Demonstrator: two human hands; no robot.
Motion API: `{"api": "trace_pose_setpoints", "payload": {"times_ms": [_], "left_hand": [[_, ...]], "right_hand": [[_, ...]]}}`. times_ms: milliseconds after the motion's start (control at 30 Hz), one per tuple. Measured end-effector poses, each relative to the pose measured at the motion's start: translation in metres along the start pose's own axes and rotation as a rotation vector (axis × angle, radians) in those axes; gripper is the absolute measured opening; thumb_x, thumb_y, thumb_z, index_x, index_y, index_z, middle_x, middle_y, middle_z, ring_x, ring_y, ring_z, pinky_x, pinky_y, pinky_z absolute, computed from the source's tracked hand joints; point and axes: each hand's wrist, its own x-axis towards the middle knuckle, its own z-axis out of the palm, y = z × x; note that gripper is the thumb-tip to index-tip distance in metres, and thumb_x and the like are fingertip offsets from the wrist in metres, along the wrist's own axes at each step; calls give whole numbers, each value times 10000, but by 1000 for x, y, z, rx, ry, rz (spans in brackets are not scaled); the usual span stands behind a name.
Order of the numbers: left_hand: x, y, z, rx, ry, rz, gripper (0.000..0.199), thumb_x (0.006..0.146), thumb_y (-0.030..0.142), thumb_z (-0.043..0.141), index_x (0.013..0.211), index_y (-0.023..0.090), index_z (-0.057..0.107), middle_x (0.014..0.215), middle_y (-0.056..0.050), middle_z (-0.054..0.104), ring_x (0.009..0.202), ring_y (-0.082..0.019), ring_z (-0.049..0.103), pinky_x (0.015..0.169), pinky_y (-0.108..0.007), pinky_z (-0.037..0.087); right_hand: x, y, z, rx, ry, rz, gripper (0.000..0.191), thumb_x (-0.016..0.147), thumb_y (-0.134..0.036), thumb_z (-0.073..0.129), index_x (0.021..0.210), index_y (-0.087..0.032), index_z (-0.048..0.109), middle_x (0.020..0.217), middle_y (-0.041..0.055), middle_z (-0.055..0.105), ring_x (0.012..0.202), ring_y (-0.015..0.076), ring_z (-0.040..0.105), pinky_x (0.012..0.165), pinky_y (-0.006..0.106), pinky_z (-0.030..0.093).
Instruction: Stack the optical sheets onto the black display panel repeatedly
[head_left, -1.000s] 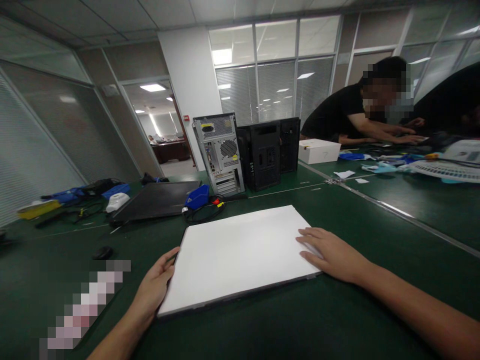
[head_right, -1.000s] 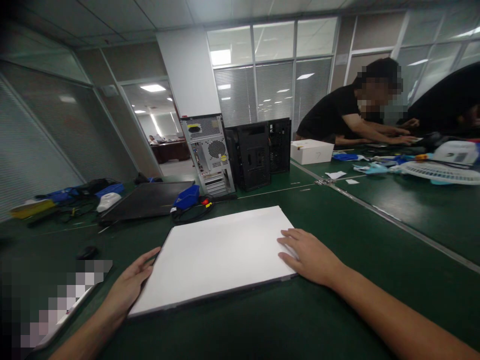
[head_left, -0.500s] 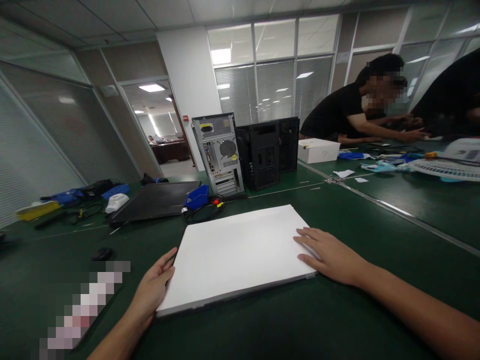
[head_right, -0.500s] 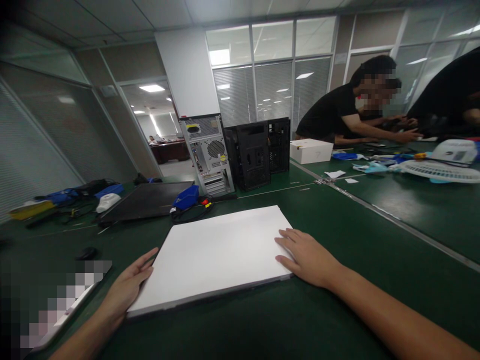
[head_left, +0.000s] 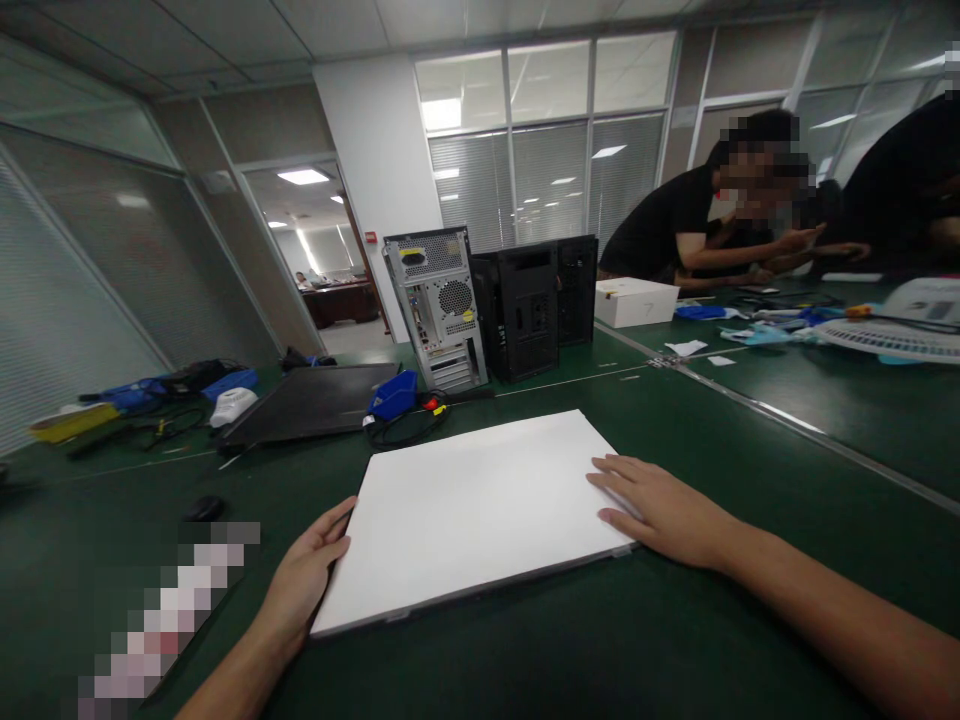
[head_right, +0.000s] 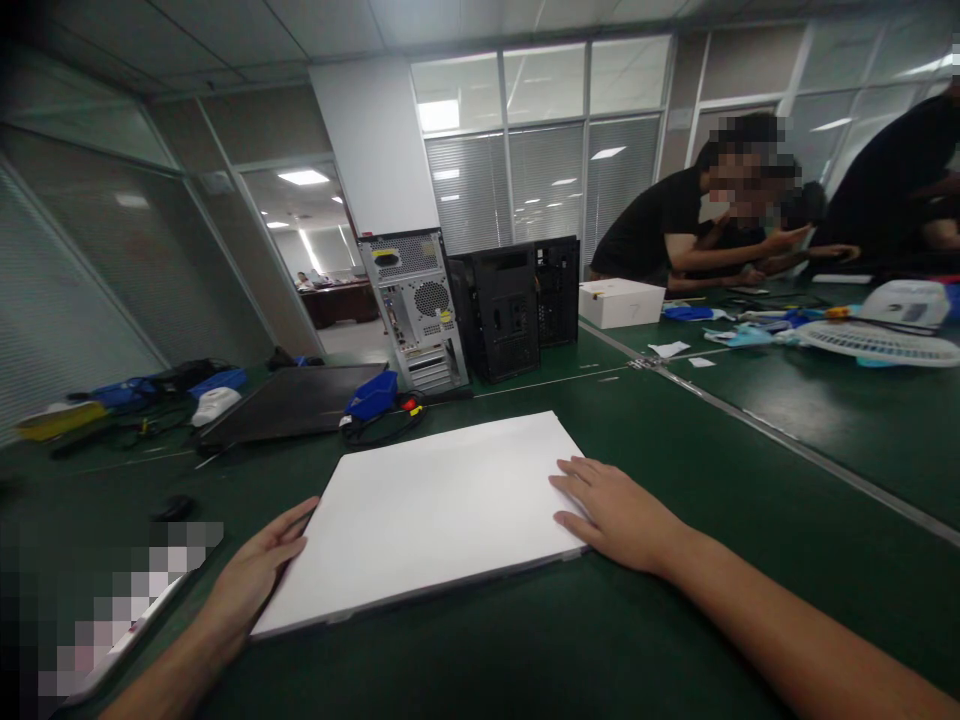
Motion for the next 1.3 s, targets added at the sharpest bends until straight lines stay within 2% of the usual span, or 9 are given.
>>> {"api": "trace_pose_setpoints", "payload": {"times_ms": [233,400,533,633,733,867,967,1133,1300], "left_hand": [[0,0,-3,-41,-30,26,693,700,1,560,1356,188,440,1225,-156,652,862,-251,714,549,-270,543],[-2,3,-5,-90,-10,21,712,692,11,574,1366,194,435,1195,-170,666,840,-289,717,535,-321,559],[-8,10,-3,-121,26,-7,704,708,28,578,1367,238,446,1215,-154,657,815,-290,721,549,-342,572],[-14,15,1,-155,31,-8,712,704,14,577,1363,253,455,1211,-139,660,818,-281,722,607,-357,586],[-20,16,8,-197,-5,-25,719,703,-9,566,1364,246,447,1195,-138,667,839,-277,719,669,-376,591],[-25,14,16,-229,-61,-34,731,704,1,589,1376,235,423,1197,-156,661,840,-292,717,659,-395,594],[-25,11,18,-218,-56,-48,743,707,27,614,1389,244,413,1181,-156,668,814,-291,720,618,-379,592],[-26,10,21,-191,-53,-108,741,717,66,634,1401,236,405,1117,-156,694,729,-269,725,578,-361,582],[-37,22,27,-242,-56,-97,602,780,120,572,1367,178,448,1090,-176,700,883,-304,706,648,-389,587]], "right_hand": [[0,-4,-5,-47,52,-38,565,898,-566,390,1386,-282,425,1429,67,398,1313,271,348,1078,496,285],[2,-27,-12,-119,143,-257,601,863,-547,477,1385,-255,424,1426,97,399,1326,285,326,1087,527,249],[4,-53,-8,-166,189,-467,621,850,-544,501,1373,-215,434,1396,122,434,1293,283,377,1063,513,301],[6,-68,-2,-200,278,-568,480,876,-421,516,1305,-205,498,1319,120,514,1230,259,452,1016,476,375],[7,-75,3,-268,380,-570,304,893,-216,487,1185,-207,570,1160,94,610,1097,213,540,945,424,440],[5,-73,3,-305,423,-609,210,877,-167,499,1053,-179,613,969,76,646,896,184,588,821,380,500],[1,-69,0,-276,475,-627,249,880,-153,487,1096,-166,610,960,78,659,920,186,601,794,350,521],[-4,-57,-4,-230,591,-575,381,867,-135,507,1239,-195,558,1065,72,658,1078,197,576,862,334,526],[-8,-42,-23,-219,644,-464,441,831,-121,564,1257,-233,544,1099,49,647,1086,188,572,891,342,523]]}}
